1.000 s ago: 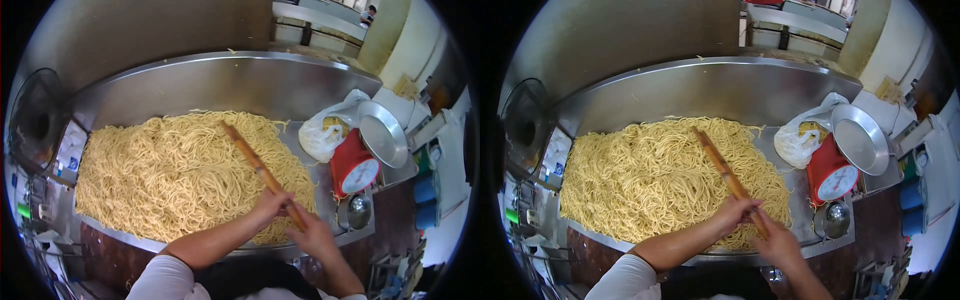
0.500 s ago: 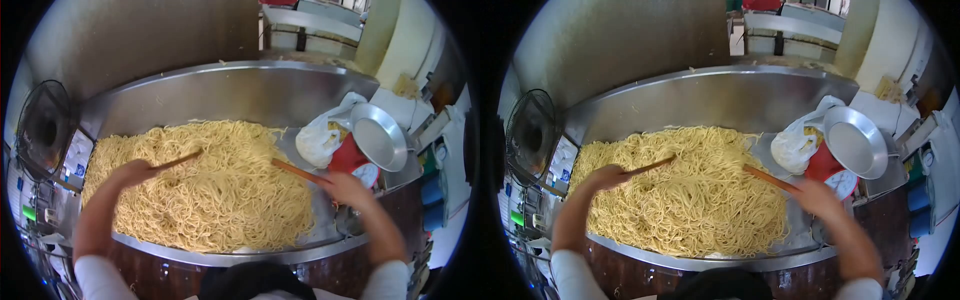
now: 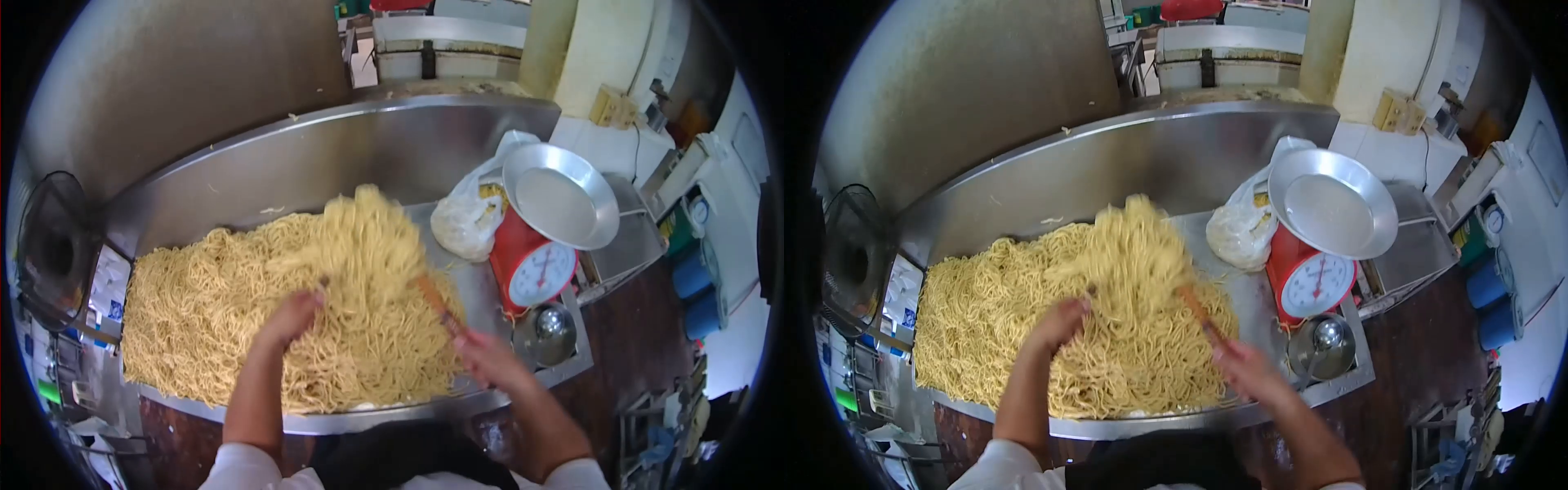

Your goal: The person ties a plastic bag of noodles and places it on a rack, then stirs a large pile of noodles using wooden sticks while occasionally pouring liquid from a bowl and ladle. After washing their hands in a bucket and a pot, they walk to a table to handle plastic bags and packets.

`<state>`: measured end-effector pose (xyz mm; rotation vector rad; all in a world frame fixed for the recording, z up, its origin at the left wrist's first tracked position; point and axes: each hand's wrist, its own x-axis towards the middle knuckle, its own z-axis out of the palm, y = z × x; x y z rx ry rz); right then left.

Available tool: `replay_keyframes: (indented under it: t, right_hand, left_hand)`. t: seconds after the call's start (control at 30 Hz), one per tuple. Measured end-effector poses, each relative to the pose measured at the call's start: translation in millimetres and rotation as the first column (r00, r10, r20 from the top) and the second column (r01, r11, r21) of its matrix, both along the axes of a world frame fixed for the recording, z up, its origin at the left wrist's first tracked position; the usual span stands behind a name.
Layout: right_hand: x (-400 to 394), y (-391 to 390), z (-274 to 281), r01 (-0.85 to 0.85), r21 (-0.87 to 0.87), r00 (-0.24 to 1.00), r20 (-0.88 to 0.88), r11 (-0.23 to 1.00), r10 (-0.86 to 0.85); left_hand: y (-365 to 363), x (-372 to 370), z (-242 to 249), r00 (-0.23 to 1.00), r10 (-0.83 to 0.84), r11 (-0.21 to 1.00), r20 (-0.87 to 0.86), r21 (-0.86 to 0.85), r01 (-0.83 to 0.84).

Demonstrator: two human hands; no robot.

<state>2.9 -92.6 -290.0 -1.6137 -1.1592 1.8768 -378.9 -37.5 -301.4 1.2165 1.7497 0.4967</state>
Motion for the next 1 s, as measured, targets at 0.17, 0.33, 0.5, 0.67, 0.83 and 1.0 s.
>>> replay_keyframes:
  t: [0.17, 0.33, 0.5, 0.67, 0.83, 1.0]
  right_hand:
    - [37, 10, 14, 0.055, 0.115, 0.998, -0.025, 0.992, -0.053]
    - [148, -17, 81, -0.202, -0.087, 0.863, 0.456, 0.976, 0.219]
    - [189, -8, 165, -0.299, -0.403, 0.623, 0.604, 0.865, 0.497]
    - [-85, 107, 60, -0.869, 0.183, 0.332, 0.905, 0.460, 0.266]
    - [-152, 117, 158, -0.998, 0.055, 0.055, 0.998, -0.013, -0.043]
    - [24, 64, 205, -0.945, 0.253, 0.245, 0.967, 0.208, -0.065]
  left_hand:
    - [10, -21, 51, 0.951, 0.121, 0.992, 0.284, -0.076, -0.103]
    - [-106, -133, 63, 0.996, 0.073, 0.929, -0.048, -0.360, -0.085]
    - [-256, -169, 113, 0.938, 0.346, 0.734, 0.031, -0.631, -0.249]
    - [-132, -11, 3, 0.874, -0.289, 0.938, -0.392, -0.300, 0.175]
    - [-63, 53, 27, 0.833, -0.326, 0.932, -0.447, -0.003, 0.363]
    - [-147, -61, 108, 0.789, -0.421, 0.873, -0.447, -0.436, 0.219]
